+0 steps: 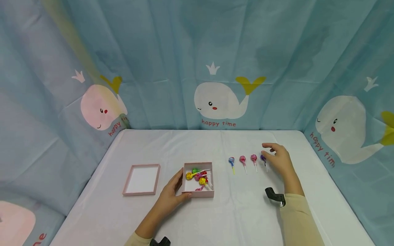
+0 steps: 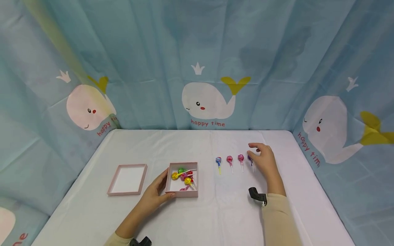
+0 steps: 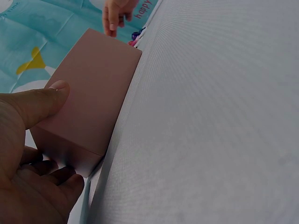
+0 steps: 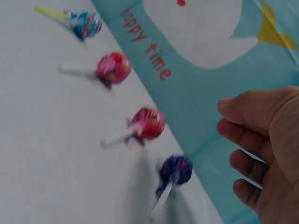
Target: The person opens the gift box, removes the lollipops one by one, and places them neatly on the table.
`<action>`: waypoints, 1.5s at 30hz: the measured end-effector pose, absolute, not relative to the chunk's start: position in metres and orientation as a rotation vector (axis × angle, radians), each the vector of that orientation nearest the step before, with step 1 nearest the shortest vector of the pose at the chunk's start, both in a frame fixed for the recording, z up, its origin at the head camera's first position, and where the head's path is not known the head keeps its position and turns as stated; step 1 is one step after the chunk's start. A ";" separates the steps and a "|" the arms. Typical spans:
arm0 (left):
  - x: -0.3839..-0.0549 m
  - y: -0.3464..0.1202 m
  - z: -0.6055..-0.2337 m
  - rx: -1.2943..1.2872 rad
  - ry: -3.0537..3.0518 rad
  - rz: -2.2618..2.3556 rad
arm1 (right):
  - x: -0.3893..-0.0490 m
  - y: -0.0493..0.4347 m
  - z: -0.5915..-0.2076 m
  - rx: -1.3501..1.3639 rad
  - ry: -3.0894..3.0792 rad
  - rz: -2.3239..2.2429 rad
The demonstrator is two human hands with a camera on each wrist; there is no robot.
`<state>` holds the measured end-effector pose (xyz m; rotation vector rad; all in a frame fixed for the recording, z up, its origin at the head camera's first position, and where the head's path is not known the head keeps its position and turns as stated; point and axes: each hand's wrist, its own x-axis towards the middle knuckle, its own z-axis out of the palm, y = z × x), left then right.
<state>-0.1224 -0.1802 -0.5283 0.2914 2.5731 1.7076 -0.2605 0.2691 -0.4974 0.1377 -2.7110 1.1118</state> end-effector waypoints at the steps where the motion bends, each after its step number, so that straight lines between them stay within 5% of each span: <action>1: -0.123 -0.180 -0.528 0.293 2.573 1.709 | -0.260 0.265 -0.494 0.170 -2.696 1.103; 20: -0.121 -0.179 -0.526 0.281 2.563 1.704 | -0.252 0.177 -0.444 0.706 -2.662 1.240; 45: -0.123 -0.182 -0.529 0.321 2.550 1.710 | -0.266 0.049 -0.415 1.509 -2.786 0.739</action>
